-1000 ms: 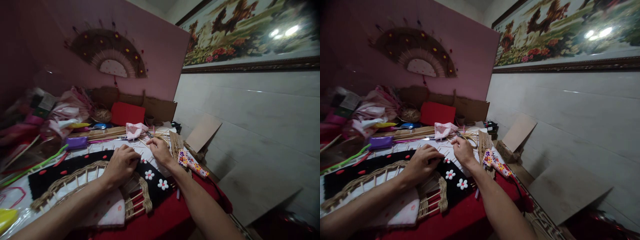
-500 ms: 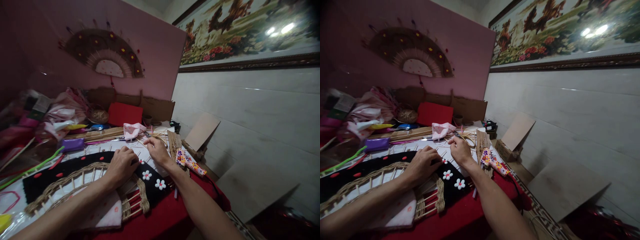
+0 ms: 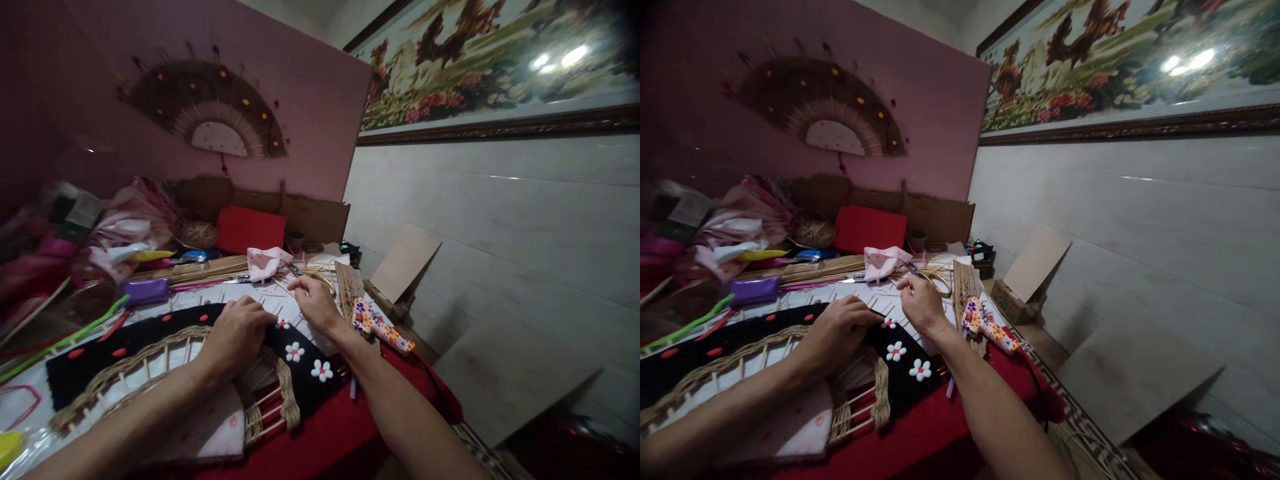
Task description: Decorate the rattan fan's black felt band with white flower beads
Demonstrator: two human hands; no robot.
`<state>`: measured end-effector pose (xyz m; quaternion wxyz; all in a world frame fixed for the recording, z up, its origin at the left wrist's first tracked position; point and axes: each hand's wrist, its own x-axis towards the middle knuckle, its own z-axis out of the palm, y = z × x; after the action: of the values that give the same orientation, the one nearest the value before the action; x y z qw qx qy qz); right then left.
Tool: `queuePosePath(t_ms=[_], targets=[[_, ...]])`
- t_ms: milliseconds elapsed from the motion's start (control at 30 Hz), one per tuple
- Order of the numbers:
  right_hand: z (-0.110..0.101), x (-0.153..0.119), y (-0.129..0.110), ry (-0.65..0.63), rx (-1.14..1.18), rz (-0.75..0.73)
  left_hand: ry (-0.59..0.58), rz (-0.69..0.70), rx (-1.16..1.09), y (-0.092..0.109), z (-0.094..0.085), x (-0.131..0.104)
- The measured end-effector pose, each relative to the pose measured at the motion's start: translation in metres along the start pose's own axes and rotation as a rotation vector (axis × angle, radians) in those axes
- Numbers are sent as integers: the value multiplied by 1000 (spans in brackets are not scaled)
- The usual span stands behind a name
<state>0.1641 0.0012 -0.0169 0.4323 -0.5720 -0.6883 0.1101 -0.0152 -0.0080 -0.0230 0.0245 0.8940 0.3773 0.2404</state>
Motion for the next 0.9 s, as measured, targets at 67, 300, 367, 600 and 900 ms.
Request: queuePosePath(t_ms=[67,300,367,600,900], targets=[[0,0,0,-3,-5,9,-19,54,56,3,-2,-3],[0,1,-1,-12,-34,24,-28,164,210,9,0,-6],[-1,1,-2,-41,-77,44,-19,158,188,7,2,-6],[-15,3,-2,-214,-297,207,127,-5,-9,-7,10,-7],[-17,5,6,-500,-186,241,-213,-161,9,-20,-1,26]])
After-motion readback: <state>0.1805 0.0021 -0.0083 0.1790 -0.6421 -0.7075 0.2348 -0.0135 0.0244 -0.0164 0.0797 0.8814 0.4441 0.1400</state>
